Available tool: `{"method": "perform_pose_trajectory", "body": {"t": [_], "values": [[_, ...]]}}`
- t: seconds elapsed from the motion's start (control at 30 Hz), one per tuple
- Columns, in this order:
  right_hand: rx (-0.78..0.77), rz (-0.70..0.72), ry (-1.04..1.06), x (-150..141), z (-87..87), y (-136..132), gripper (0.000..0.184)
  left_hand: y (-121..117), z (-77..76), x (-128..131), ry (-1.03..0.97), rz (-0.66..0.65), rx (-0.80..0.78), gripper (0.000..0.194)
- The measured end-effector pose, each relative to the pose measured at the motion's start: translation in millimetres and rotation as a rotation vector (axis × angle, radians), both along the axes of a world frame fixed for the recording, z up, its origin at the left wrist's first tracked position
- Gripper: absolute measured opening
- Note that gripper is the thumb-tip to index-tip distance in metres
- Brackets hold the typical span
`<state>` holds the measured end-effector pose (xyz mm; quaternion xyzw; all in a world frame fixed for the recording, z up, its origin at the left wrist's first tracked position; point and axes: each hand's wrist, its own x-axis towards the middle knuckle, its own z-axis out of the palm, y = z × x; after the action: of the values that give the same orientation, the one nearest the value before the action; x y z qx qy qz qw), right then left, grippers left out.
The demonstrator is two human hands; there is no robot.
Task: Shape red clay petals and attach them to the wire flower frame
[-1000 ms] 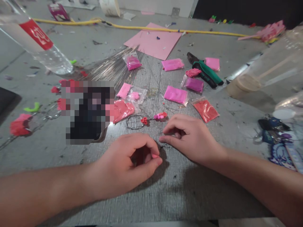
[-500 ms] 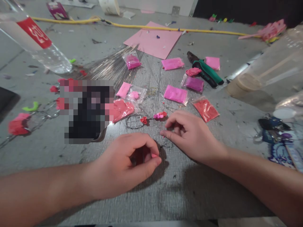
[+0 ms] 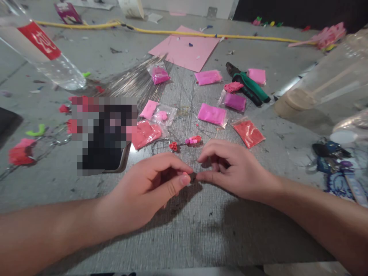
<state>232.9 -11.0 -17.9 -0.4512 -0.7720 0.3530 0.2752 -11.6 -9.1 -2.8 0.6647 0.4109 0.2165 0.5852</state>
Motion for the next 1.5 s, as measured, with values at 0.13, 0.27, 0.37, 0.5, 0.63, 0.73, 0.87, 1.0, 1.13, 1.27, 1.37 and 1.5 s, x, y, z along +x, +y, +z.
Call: {"method": "perform_pose_trajectory", "body": {"t": [0.13,0.27,0.37,0.5,0.63,0.73,0.87,1.0,1.13,1.27,1.37,1.5], "values": [[0.198,-0.027,0.016,-3,1.9,-7,0.009,-1,0.6,3,-0.005,0.041,-0.131,0.018],[0.410,0.016,0.025,-11,4.6,-18,0.012,0,2.0,5,0.010,0.036,-0.121,0.017],[0.479,0.058,0.021,-16,3.5,-23,0.018,3,3.4,6,0.004,0.024,-0.094,0.014],[0.491,0.109,0.033,-16,0.7,-24,0.016,5,4.7,6,-0.016,0.026,-0.147,0.013],[0.477,0.118,0.030,-14,0.8,-23,0.016,3,4.9,5,-0.034,0.006,-0.170,0.012],[0.494,0.125,0.018,-13,1.1,-23,0.015,3,4.4,5,-0.018,0.003,-0.142,0.012],[0.505,0.163,0.015,-14,0.4,-23,0.014,5,4.4,4,0.008,-0.024,-0.066,0.011],[0.470,0.224,-0.007,-14,2.2,-23,0.011,6,3.7,3,0.054,-0.110,0.065,0.012],[0.370,0.180,0.095,-9,7.1,-22,0.014,2,2.1,2,0.068,-0.153,0.136,0.015],[0.291,0.025,0.143,-2,9.5,-19,0.017,-2,-0.2,-1,0.160,-0.156,0.381,0.009],[0.269,-0.076,0.038,-1,7.6,-15,0.019,-1,-4.6,-6,0.258,-0.205,0.659,0.013],[0.282,-0.142,-0.028,-5,3.4,-12,0.008,3,-12.4,-12,0.367,-0.203,0.837,0.023]]}}
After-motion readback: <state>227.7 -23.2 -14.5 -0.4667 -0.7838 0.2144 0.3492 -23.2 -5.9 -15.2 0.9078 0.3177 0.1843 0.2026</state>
